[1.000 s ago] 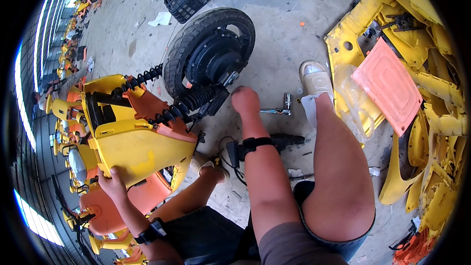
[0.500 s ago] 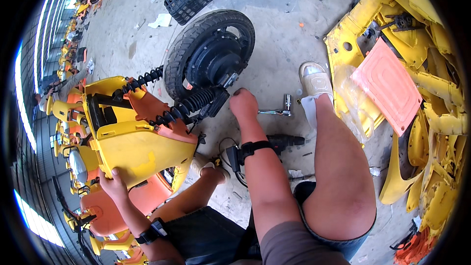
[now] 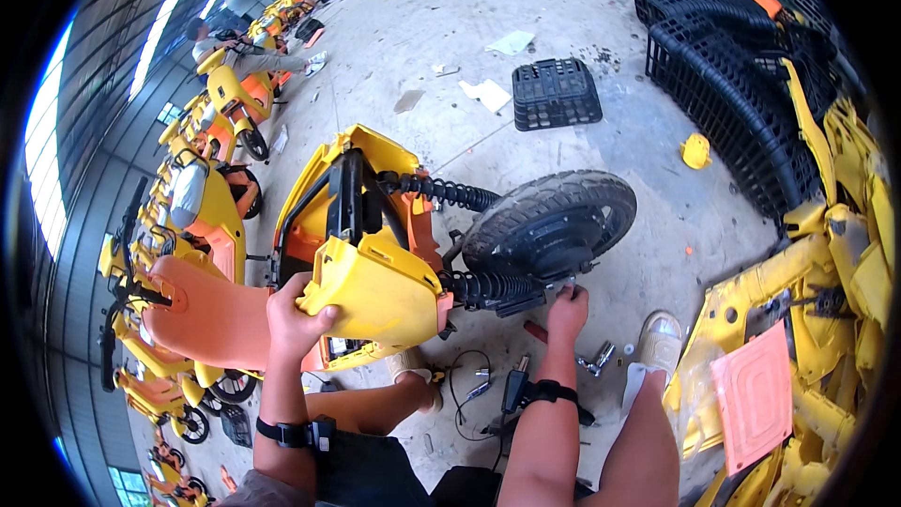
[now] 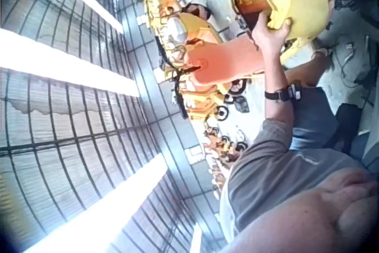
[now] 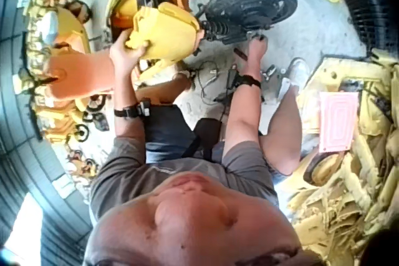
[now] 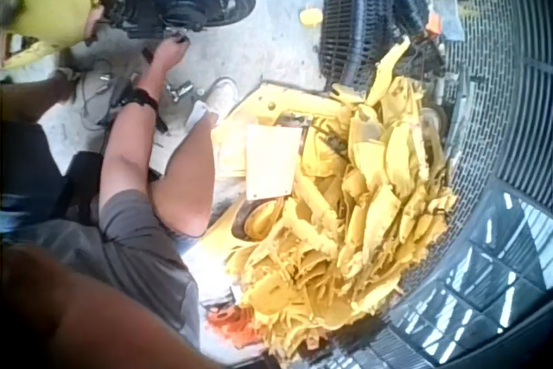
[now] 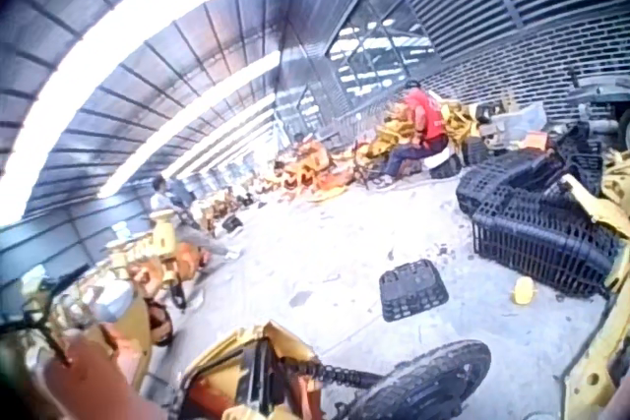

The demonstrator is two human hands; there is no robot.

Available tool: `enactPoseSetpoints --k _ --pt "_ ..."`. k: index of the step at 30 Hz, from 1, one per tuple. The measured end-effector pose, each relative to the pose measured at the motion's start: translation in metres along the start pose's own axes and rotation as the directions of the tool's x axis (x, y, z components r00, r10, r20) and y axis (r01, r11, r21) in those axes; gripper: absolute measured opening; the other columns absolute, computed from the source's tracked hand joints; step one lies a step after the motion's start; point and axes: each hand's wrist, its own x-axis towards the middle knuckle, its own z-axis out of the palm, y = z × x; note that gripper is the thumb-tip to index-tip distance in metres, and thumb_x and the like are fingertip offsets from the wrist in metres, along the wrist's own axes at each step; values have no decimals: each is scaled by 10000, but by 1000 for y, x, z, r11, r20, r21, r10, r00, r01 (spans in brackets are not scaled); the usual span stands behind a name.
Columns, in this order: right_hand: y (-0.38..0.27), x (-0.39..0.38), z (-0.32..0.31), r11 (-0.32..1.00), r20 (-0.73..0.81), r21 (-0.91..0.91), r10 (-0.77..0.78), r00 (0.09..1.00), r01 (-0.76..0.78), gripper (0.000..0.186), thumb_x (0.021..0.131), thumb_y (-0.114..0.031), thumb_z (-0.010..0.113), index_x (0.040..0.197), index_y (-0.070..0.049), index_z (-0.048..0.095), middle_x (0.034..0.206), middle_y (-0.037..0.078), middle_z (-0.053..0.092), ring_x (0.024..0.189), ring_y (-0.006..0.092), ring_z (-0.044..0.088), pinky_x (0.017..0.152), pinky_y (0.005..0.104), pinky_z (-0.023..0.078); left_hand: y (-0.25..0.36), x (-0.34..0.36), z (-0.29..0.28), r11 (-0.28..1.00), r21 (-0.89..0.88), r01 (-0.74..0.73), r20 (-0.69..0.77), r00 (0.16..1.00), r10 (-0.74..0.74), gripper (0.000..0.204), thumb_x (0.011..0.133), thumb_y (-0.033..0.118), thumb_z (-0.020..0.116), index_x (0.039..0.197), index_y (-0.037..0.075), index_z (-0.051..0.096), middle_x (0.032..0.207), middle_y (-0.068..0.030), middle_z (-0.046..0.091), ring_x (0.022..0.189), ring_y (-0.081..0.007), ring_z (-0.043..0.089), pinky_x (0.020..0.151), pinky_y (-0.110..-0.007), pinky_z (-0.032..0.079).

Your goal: The person is assembling a yellow electric scooter by installing body panels and mechanical components near the rear wheel. They use an electric drill to secure fasteners and a ratchet to tighten bolts while positioning plastic fairings on the frame.

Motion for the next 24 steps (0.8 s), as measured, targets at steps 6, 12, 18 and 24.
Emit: enactPoseSetpoints --k 6,12,18,24 --pt "-12 3 -4 865 54 320 390 919 -386 404 998 -385 426 854 -50 601 635 18 526 476 127 449 428 291 346 -1 -6 -5 998 53 -44 -29 999 45 570 612 503 828 956 66 708 785 -98 713 702 -254 707 663 -328 553" --pt "21 34 -3 993 41 78 88 995 -91 259 981 -291 502 1059 -63 598 852 42 621 661 148 558 536 293 430 14 0 -4 995 69 -72 -35 997 75 513 613 459 832 940 83 710 740 -92 699 682 -252 698 657 -338 549" --pt "-17 -10 1 960 86 124 242 966 -251 302 977 -339 502 1057 -62 590 860 35 611 695 138 562 530 288 422 7 -5 -16 992 104 -71 -34 997 75 496 614 470 826 935 107 719 714 -77 693 675 -248 696 634 -343 543" --pt "-141 -82 -55 765 -211 641 92 973 67 305 980 -326 514 796 -83 525 684 12 487 616 129 467 647 269 445 11 2 -16 995 73 -71 -23 997 73 511 629 539 803 909 118 730 720 -82 698 684 -255 697 636 -368 549"
